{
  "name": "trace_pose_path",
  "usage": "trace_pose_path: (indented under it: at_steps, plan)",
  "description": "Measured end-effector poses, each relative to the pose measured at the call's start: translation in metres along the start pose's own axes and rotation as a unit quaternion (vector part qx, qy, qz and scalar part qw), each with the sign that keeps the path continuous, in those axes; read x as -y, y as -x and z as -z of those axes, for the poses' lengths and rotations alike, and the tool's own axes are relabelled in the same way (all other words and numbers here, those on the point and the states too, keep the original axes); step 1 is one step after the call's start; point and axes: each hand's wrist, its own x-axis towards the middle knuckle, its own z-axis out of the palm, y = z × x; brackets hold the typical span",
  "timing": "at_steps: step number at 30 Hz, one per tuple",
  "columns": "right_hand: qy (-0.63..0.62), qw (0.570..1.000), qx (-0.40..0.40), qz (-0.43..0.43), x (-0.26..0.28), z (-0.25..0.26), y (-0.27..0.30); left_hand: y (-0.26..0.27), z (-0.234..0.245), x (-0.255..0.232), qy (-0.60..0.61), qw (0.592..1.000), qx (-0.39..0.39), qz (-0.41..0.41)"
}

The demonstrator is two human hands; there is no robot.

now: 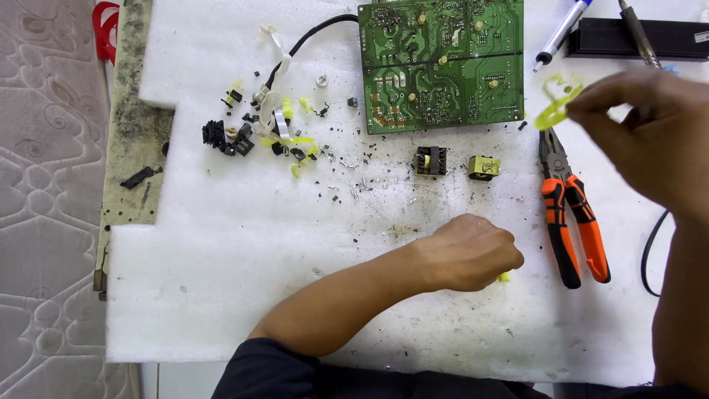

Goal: The person uses pliers and a screwdriver to remove and manipulate small electronic components on a green circuit board. They also use a soldering iron to work on the board and handle various small parts and wires.

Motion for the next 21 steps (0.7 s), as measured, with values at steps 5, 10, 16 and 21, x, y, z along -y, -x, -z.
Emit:
trace_pose_path:
  at_steps: [5,10,16,21]
  plan:
    - [-0.185,0.982,-0.031,-0.012,0.053,0.009,-0.028,-0.003,-0.004,0.002,0.0,1.0,-0.023,-0.015]
    - [-0.09,0.994,0.054,-0.04,0.098,-0.038,-0.082,0.028,0.038,0.029,-0.016,0.992,0.028,0.126]
    - [-0.152,0.971,0.155,-0.097,0.178,-0.081,-0.145,0.175,0.137,0.112,0.006,0.834,-0.123,0.537]
    - [-0.115,0.984,0.106,0.081,0.186,-0.114,-0.137,0.205,0.136,0.142,0.027,0.768,-0.241,0.592]
